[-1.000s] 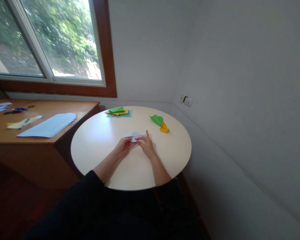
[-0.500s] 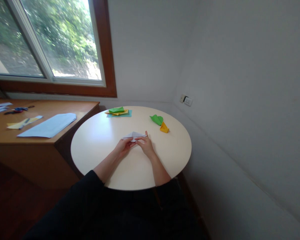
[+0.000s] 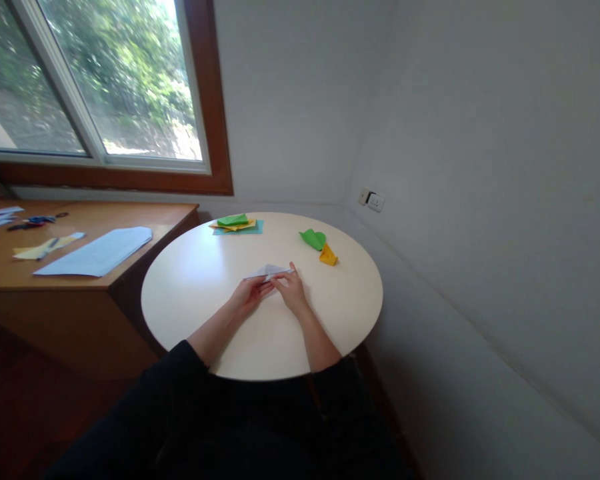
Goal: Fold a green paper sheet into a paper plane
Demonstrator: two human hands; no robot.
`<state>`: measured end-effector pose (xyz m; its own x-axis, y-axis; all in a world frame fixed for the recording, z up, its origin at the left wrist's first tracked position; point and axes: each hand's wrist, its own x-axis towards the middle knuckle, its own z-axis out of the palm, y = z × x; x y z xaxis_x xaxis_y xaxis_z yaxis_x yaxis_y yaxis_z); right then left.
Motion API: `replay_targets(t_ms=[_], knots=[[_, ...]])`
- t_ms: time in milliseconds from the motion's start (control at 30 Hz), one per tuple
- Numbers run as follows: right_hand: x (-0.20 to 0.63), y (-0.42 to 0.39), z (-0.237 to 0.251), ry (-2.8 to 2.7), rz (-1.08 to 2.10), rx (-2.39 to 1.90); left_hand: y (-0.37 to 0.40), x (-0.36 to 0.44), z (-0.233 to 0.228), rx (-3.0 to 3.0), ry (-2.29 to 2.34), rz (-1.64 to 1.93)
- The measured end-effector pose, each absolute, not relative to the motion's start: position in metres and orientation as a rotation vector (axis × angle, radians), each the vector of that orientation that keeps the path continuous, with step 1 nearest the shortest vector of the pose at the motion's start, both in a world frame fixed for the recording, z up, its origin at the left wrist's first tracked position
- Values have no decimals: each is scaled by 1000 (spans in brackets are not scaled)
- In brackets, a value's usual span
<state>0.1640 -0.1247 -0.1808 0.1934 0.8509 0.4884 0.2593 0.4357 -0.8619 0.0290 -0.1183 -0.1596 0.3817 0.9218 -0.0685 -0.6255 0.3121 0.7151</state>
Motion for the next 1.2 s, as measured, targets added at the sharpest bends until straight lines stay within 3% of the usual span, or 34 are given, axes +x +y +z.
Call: replay_targets(t_ms=[1200], knots=[[159,-128,-177,-1187,799,-1042,-121,30,-164,742,559,1143]])
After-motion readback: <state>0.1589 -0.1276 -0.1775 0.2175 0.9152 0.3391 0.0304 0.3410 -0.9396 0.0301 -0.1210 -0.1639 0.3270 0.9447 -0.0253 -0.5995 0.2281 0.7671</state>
